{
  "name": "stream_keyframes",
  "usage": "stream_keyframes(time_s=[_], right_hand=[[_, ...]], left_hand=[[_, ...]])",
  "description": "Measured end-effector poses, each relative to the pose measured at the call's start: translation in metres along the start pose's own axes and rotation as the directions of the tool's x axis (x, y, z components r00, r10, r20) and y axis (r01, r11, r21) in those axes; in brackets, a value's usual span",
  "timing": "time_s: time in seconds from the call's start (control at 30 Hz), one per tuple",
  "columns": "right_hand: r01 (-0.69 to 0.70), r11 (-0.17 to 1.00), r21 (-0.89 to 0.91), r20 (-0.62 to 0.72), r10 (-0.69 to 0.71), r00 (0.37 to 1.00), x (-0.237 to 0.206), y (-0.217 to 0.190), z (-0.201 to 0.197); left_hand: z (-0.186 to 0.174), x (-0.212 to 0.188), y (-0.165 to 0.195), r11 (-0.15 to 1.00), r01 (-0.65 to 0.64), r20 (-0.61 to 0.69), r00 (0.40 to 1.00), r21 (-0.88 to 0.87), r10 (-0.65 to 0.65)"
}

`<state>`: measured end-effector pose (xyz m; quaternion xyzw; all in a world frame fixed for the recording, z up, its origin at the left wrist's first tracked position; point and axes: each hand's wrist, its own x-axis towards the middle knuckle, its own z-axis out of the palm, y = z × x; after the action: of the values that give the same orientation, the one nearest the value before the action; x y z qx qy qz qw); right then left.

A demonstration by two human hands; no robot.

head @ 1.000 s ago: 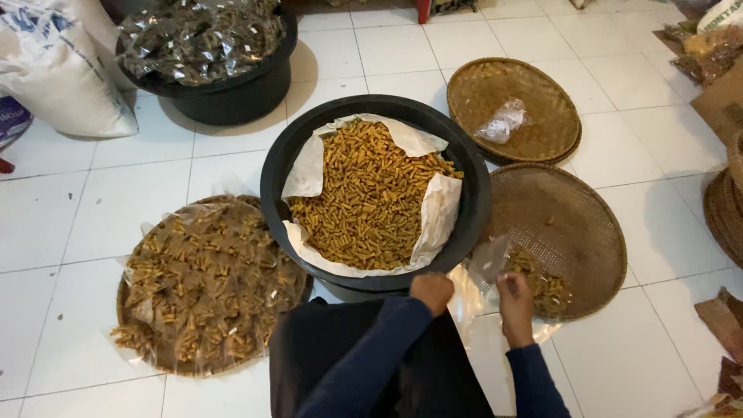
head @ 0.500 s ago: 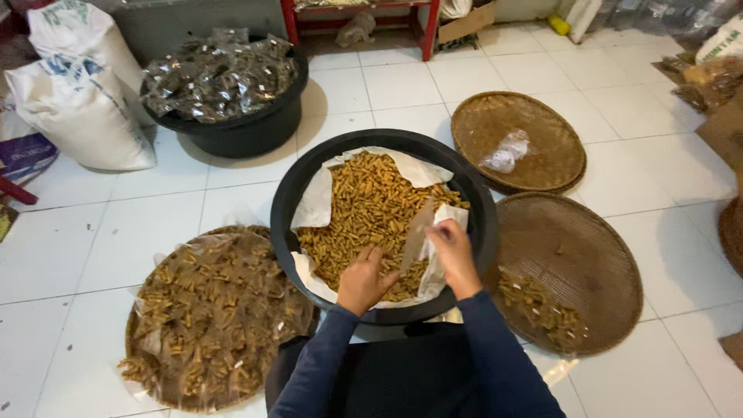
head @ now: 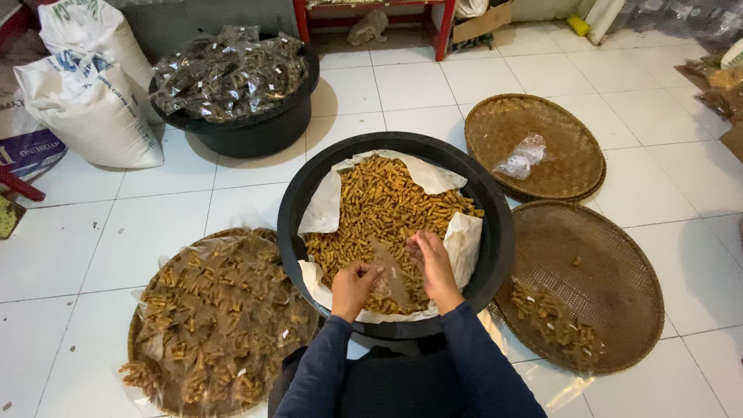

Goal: The person sits on the floor in front of a large basin filled with dried snack sticks. They repeatedly pick up pieces, place them into a small clear plastic bag, and set filled bags on a woven tray beside them, continuing the bagging cycle throughout the clip.

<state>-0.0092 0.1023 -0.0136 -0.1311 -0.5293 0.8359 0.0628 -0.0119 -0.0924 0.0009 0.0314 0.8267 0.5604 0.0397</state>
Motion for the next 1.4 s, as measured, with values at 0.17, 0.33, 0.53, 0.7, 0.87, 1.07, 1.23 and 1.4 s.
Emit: stream_keyframes(time_s=[0.17, 0.33, 0.53, 0.7, 0.87, 1.07, 1.23, 1.4], right_hand=[[0.141, 0.97, 0.197, 0.022, -0.148, 0.989, -0.004, 0.003, 0.005], [0.403, 0.881, -0.249, 0.332, -0.313, 0.89, -0.025, 0.003, 0.023], [0.543, 0.421, -0.727, 0.415, -0.361, 0.835, -0.031, -0.003, 0.024], [0.564, 0.538, -0.627, 0.394, -0.406, 0.825, -0.027, 0.005, 0.012], [0.143, 0.985, -0.095, 0.24, -0.117, 0.964, -0.014, 0.02, 0.001], [0.326, 0.502, -0.801, 0.302, -0.132, 0.944, -0.011, 0.038, -0.005], [-0.24, 0.968, -0.077, 0.125, 0.248, 0.961, -0.007, 0.048, 0.006], [0.203, 0.78, -0.591, 0.28, -0.038, 0.959, -0.003, 0.045, 0.013]], left_hand=[[0.006, 0.005, 0.001, 0.993, -0.045, -0.078, 0.996, 0.111, 0.053], [0.022, 0.005, -0.004, 0.942, -0.225, -0.077, 0.965, 0.248, 0.25], [0.032, 0.003, -0.014, 0.908, -0.317, -0.086, 0.932, 0.275, 0.352], [0.039, 0.008, -0.02, 0.897, -0.227, 0.1, 0.974, 0.38, 0.204], [0.046, 0.008, -0.018, 0.904, -0.216, 0.09, 0.976, 0.37, 0.197], [0.046, 0.007, -0.015, 0.88, -0.327, -0.002, 0.937, 0.345, 0.35], [0.047, 0.011, -0.016, 0.879, -0.291, 0.147, 0.956, 0.379, 0.253], [0.045, 0.012, -0.016, 0.851, -0.353, 0.062, 0.931, 0.389, 0.359]])
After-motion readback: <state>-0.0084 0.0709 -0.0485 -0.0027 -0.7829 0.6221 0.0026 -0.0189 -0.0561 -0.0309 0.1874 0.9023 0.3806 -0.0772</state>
